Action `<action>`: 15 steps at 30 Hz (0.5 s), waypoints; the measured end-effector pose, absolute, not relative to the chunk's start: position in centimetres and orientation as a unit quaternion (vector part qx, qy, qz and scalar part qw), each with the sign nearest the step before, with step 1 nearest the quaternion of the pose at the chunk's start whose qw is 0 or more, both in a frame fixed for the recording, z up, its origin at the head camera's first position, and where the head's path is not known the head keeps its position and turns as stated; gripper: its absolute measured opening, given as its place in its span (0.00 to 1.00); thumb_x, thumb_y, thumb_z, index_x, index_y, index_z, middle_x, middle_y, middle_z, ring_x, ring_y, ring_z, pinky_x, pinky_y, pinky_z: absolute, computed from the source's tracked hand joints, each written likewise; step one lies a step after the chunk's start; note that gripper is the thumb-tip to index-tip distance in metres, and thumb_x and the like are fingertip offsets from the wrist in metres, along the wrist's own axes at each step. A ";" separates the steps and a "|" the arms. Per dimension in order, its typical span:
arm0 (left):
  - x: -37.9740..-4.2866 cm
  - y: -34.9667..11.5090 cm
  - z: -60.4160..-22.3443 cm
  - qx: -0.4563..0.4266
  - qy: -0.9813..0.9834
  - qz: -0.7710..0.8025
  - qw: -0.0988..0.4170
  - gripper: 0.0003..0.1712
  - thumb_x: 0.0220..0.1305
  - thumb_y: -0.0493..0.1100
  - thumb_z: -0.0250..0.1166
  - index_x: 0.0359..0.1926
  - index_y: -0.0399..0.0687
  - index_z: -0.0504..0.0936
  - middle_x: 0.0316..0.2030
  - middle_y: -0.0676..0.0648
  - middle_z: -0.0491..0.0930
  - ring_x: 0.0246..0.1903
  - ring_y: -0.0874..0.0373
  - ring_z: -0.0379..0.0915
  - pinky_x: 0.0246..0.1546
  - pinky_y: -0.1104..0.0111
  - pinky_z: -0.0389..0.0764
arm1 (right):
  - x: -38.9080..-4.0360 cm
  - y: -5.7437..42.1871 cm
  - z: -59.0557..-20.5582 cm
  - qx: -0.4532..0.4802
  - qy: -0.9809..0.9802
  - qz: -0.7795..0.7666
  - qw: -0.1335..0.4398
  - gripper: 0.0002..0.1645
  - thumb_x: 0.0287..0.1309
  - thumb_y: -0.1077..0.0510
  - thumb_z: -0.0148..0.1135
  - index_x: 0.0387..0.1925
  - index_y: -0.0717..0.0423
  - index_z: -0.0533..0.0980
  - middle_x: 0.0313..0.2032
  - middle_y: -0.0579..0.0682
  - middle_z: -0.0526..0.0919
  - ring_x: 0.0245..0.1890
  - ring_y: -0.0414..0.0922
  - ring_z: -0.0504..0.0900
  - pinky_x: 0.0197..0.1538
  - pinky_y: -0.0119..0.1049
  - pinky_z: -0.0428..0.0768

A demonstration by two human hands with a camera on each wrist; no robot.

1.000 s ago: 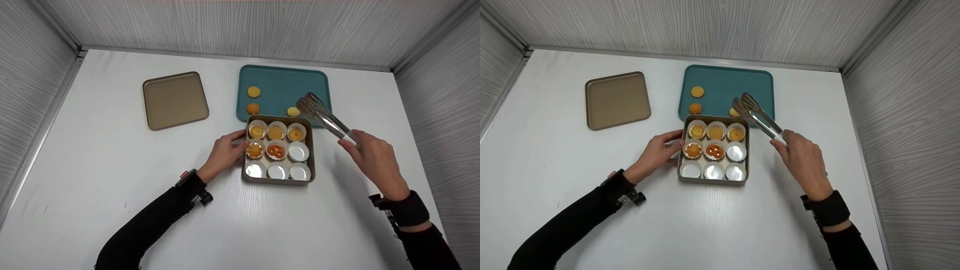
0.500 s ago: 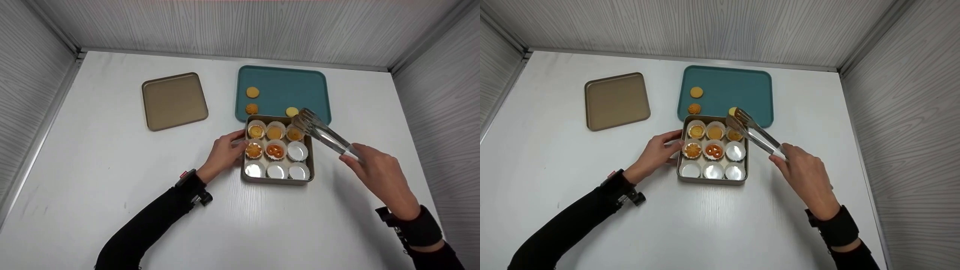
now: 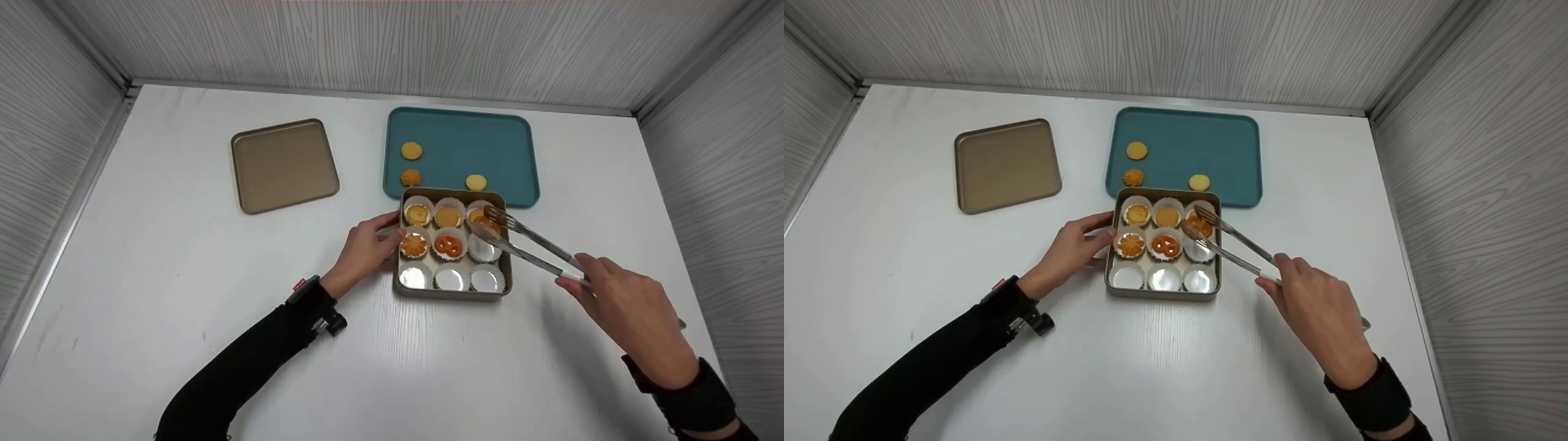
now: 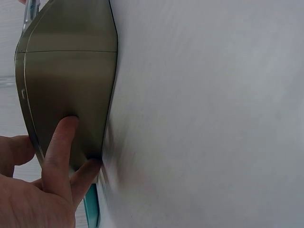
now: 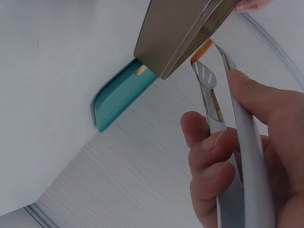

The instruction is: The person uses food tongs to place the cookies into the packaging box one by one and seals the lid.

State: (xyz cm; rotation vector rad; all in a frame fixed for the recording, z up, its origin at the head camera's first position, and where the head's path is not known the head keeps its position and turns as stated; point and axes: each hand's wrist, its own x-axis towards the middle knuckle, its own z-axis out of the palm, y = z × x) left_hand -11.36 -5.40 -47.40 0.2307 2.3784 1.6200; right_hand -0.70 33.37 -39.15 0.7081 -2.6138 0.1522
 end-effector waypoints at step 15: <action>-11.4 -5.5 -47.5 0.081 0.825 0.546 0.119 0.30 0.75 0.47 0.62 0.72 0.40 0.73 0.66 0.41 0.77 0.69 0.48 0.69 0.72 0.60 0.66 | 0.5 31.8 -38.5 0.259 -0.935 0.004 0.242 0.37 0.80 0.35 0.43 0.45 0.67 0.77 0.19 0.52 0.74 0.11 0.48 0.71 0.08 0.43 0.66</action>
